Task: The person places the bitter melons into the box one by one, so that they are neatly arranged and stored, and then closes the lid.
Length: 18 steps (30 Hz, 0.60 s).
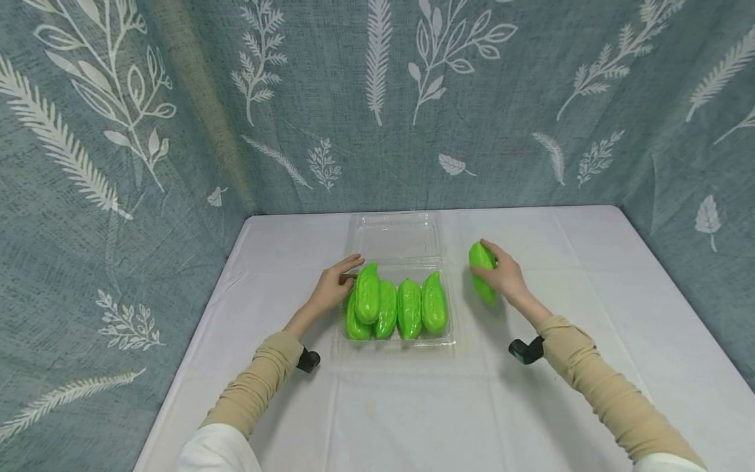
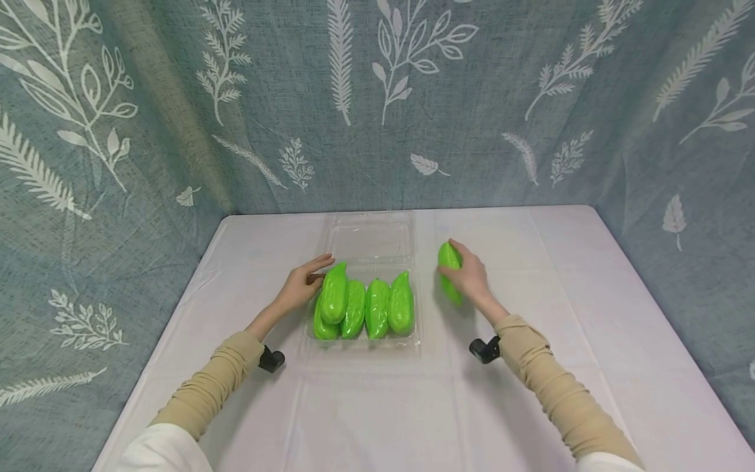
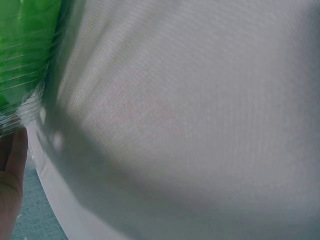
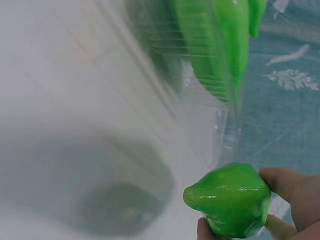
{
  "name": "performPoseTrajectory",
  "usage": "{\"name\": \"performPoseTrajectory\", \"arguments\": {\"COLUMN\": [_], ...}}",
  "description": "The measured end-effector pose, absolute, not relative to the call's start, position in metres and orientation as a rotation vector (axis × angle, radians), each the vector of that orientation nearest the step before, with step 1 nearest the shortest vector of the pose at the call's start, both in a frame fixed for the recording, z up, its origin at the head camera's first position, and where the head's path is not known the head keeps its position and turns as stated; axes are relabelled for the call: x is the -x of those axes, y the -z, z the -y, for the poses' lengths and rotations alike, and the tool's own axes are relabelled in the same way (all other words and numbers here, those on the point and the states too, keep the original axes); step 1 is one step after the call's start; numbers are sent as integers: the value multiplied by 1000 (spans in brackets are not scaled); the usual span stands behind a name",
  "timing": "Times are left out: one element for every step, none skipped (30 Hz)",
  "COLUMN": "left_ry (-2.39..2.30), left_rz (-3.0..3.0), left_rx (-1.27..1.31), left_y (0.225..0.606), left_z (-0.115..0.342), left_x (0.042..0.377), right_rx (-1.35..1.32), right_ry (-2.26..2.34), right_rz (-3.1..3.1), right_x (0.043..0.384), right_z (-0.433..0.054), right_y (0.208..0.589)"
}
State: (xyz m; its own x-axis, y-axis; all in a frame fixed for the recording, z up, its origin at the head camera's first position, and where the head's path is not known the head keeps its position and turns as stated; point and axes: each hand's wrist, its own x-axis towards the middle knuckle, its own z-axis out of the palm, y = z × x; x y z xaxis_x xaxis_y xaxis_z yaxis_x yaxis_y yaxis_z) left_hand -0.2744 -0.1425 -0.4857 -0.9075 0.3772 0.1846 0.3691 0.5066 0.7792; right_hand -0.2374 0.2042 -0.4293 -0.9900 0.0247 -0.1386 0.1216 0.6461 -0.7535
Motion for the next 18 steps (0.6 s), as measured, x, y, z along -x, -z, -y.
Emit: {"name": "performPoseTrajectory", "arguments": {"left_ry": [-1400, -1399, -1399, -1396, -1398, -1400, -1401, -1400, -1400, -1398, -1401, -1400, -1399, -1397, -1397, -1396, -1398, -1400], "left_rz": [-2721, -2721, -2722, -2727, -2726, -2725, -2726, -2726, -2727, -2728, -2723, -2722, -2720, -2720, -2718, -2719, -2719, -2719], "left_rx": [-670, -668, -666, -669, -669, -670, -673, -676, -677, -677, -675, -674, -673, -673, -672, -671, -671, -670], "left_y": [486, 485, 485, 486, 486, 486, 486, 486, 486, 485, 485, 485, 485, 485, 485, 485, 485, 486], "left_z": [142, 142, 142, 142, 142, 142, 142, 142, 142, 142, 142, 142, 142, 142, 142, 142, 143, 143], "left_x": [274, 274, 274, 274, 274, 275, 275, 275, 275, 275, 274, 274, 274, 274, 274, 274, 274, 274], "right_rx": [-122, -121, -121, -121, -123, -126, -130, -134, -137, -141, -147, -150, -154, -155, -156, -156, -154, -149], "right_ry": [1275, 1282, 1286, 1291, 1295, 1295, 1296, 1297, 1296, 1295, 1294, 1292, 1290, 1287, 1286, 1288, 1290, 1291], "right_rz": [-2746, -2746, -2748, -2750, -2752, -2756, -2759, -2762, -2767, -2771, -2775, -2779, -2782, -2784, -2787, -2790, -2793, -2798], "right_x": [238, 238, 239, 239, 239, 240, 240, 241, 241, 241, 242, 242, 242, 243, 243, 243, 243, 243], "right_z": [-205, -206, -207, -208, -209, -211, -212, -213, -214, -215, -215, -216, -217, -217, -218, -218, -219, -219], "right_y": [427, 425, 424, 422, 420, 419, 417, 416, 414, 413, 411, 410, 409, 409, 408, 407, 405, 404]}}
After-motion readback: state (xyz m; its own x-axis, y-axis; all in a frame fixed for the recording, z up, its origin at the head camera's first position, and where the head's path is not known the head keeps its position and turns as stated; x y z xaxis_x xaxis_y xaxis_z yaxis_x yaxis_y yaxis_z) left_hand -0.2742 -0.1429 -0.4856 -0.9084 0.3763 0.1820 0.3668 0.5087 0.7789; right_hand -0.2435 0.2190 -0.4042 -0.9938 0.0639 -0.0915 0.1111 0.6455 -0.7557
